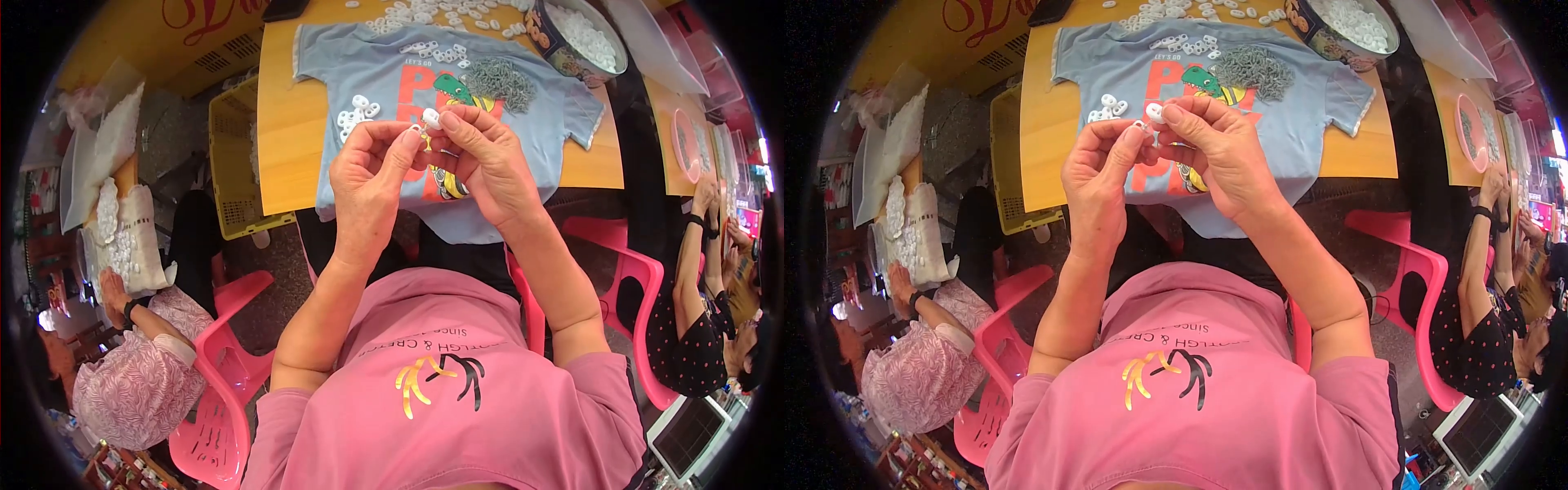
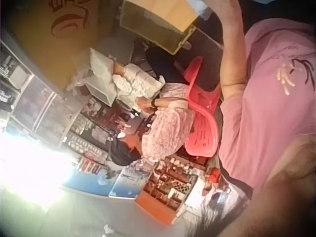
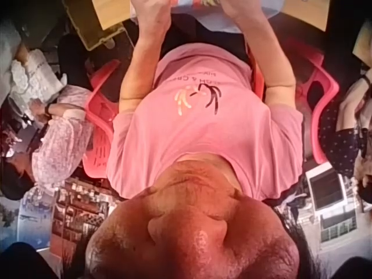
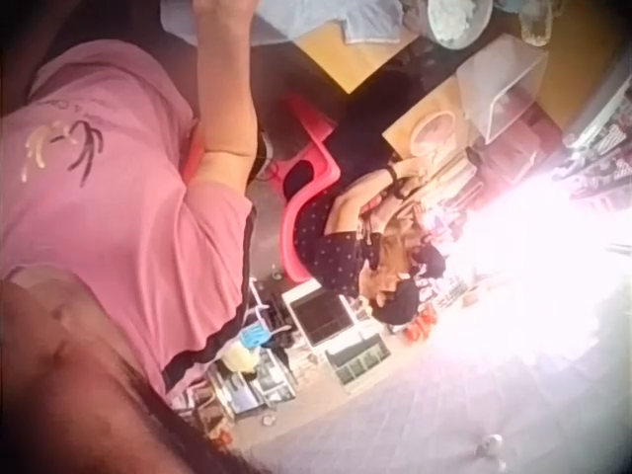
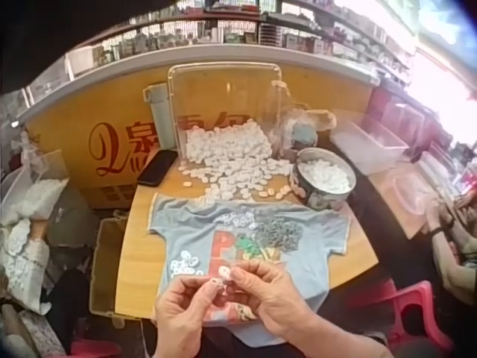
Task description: Attaching small white plastic components or snap buttons to a t-shirt graphic.
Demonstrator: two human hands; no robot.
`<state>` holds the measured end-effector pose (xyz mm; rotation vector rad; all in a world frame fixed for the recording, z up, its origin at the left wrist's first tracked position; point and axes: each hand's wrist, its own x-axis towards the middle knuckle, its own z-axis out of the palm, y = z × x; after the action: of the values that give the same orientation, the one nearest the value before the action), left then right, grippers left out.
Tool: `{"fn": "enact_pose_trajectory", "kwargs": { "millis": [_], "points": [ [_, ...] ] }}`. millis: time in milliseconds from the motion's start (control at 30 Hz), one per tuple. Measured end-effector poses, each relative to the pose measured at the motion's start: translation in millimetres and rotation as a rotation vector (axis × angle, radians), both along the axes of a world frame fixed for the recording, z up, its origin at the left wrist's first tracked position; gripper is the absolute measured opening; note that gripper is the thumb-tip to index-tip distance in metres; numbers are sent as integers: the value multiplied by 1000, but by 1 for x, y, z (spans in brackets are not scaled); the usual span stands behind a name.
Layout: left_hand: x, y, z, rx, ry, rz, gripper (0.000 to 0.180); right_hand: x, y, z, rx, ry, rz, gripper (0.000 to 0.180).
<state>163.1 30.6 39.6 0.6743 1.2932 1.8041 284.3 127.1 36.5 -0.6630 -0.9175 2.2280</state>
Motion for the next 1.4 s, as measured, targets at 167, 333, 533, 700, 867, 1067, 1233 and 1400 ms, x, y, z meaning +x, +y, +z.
{"fn": "enact_pose_trajectory", "kwargs": {
  "millis": [167,333,533,700,867,1067,1233,1400],
  "points": [
    [-1,1,-2,64,-9,94,14,6,1,6,106,-132,20,20],
    [4,0,-7,32,25,38,13,3,-2,8,250,-183,-16,23],
    [11,-1,-11,32,-12,36,12,3,-6,-6,358,-257,-12,23],
    [10,-2,-9,6,-38,5,14,6,-5,0,521,-269,-64,23],
    [7,-1,-9,-19,-36,-15,14,8,-2,8,448,-203,-11,23],
    [8,0,-5,-9,-21,-34,12,9,-1,4,371,-146,-8,25],
    [8,0,-6,-26,3,-44,12,9,0,2,427,-183,-22,24],
    [8,0,-6,-40,16,-32,13,8,-3,6,536,-271,-77,23]
  ]
}}
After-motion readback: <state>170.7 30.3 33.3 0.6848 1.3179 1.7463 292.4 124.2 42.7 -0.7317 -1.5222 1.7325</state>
